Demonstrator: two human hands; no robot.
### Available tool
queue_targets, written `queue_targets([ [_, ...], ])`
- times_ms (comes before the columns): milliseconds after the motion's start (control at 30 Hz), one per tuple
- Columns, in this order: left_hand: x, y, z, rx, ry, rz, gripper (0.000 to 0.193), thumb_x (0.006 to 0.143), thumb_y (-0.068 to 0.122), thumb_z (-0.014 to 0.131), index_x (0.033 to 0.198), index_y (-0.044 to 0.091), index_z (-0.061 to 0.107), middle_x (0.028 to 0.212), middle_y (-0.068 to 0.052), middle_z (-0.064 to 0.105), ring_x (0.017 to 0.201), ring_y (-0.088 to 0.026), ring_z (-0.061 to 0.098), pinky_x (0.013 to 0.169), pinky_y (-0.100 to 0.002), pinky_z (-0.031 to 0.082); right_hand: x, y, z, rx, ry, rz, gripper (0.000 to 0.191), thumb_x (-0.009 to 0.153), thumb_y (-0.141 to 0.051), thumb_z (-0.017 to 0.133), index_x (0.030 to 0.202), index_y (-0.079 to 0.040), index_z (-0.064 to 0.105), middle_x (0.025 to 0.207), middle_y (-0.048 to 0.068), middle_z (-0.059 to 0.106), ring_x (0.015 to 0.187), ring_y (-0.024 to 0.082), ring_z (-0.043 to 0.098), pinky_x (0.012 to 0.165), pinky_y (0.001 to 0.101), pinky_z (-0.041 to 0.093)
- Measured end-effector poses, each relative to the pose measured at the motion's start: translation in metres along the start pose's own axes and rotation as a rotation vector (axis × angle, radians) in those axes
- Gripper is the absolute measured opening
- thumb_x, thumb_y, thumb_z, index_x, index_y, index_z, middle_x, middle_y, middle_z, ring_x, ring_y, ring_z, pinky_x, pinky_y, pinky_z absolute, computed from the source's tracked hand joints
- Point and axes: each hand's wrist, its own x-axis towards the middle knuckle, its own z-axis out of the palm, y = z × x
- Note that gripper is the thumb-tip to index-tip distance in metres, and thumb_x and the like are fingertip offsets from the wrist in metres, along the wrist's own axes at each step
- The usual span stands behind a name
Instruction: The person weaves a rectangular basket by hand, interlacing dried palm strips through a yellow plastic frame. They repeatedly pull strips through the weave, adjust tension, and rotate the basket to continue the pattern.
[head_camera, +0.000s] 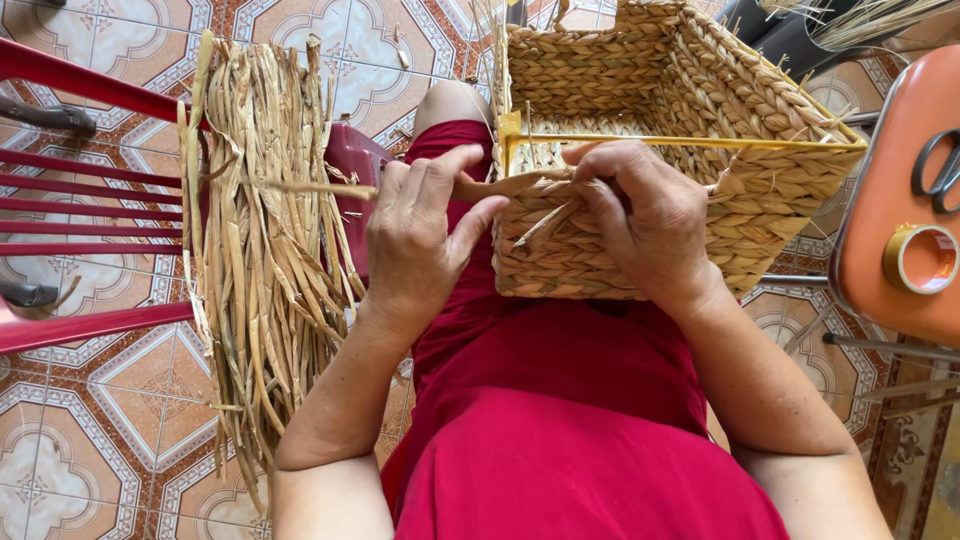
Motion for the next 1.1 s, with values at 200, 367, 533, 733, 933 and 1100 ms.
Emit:
queue_targets([
  [200, -0.005, -0.01, -0.014, -0.133, -0.098, 0.004, 0.023, 0.092, 0.023, 0.085, 0.093, 0.008, 0.068, 0.087, -0.004, 0.066, 0.083, -0.024, 0.057, 0.076, -0.041, 0.048, -0.001, 0.004, 0.005, 0.204, 0.048, 0.092, 0.011, 0.106, 0.009, 0.067, 0.11, 0.001, 0.061, 0.111, 0.011, 0.075, 0.106, 0.016, 0.075, 0.093, 0.0283, 0.062],
  [367, 0.002, -0.027, -0.023, 0.041, -0.423, -0.162, 0.02, 0.094, 0.031, 0.082, 0.092, 0.013, 0.076, 0.077, -0.004, 0.066, 0.075, -0.021, 0.059, 0.07, -0.039, 0.049, 0.004, 0.003, 0.009, 0.117, 0.056, 0.076, 0.012, 0.106, 0.006, 0.072, 0.106, 0.0, 0.061, 0.1, 0.009, 0.076, 0.091, 0.011, 0.074, 0.076, 0.0239, 0.061],
  [533, 0.015, -0.007, -0.036, 0.204, -0.062, -0.034, 0.022, 0.097, 0.025, 0.079, 0.113, 0.011, 0.074, 0.101, -0.01, 0.068, 0.093, -0.027, 0.062, 0.079, -0.038, 0.051, 0.006, 0.002, 0.007, 0.012, 0.05, 0.141, 0.013, 0.105, 0.003, 0.075, 0.104, -0.002, 0.063, 0.087, 0.005, 0.072, 0.074, 0.007, 0.069, 0.064, 0.023, 0.055],
  [733, 0.017, 0.039, 0.003, -0.148, -0.124, 0.151, 0.053, 0.079, 0.026, 0.084, 0.116, -0.004, 0.061, 0.1, -0.017, 0.067, 0.089, -0.03, 0.065, 0.078, -0.04, 0.055, 0.017, -0.005, -0.011, 0.2, 0.01, 0.204, 0.014, 0.108, 0.002, 0.069, 0.12, -0.003, 0.066, 0.095, 0.004, 0.075, 0.074, 0.005, 0.069, 0.061, 0.0208, 0.056],
  [933, 0.013, 0.01, 0.006, -0.244, -0.184, 0.076, 0.018, 0.089, 0.006, 0.079, 0.105, 0.005, 0.069, 0.094, -0.01, 0.067, 0.09, -0.027, 0.068, 0.083, -0.039, 0.057, 0.004, -0.032, -0.028, 0.057, 0.075, 0.194, 0.016, 0.099, -0.004, 0.071, 0.115, -0.002, 0.071, 0.099, 0.012, 0.074, 0.077, 0.016, 0.066, 0.064, 0.0278, 0.053],
  [1100, 0.026, -0.002, -0.013, -0.569, -0.22, -0.081, 0.013, 0.099, 0.006, 0.073, 0.111, 0.004, 0.075, 0.097, -0.01, 0.074, 0.088, -0.021, 0.073, 0.077, -0.031, 0.059, 0.013, -0.014, 0.004, -0.178, -0.093, -0.076, 0.022, 0.094, -0.007, 0.082, 0.115, -0.006, 0.075, 0.095, 0.01, 0.069, 0.083, 0.025, 0.07, 0.072, 0.0361, 0.056],
])
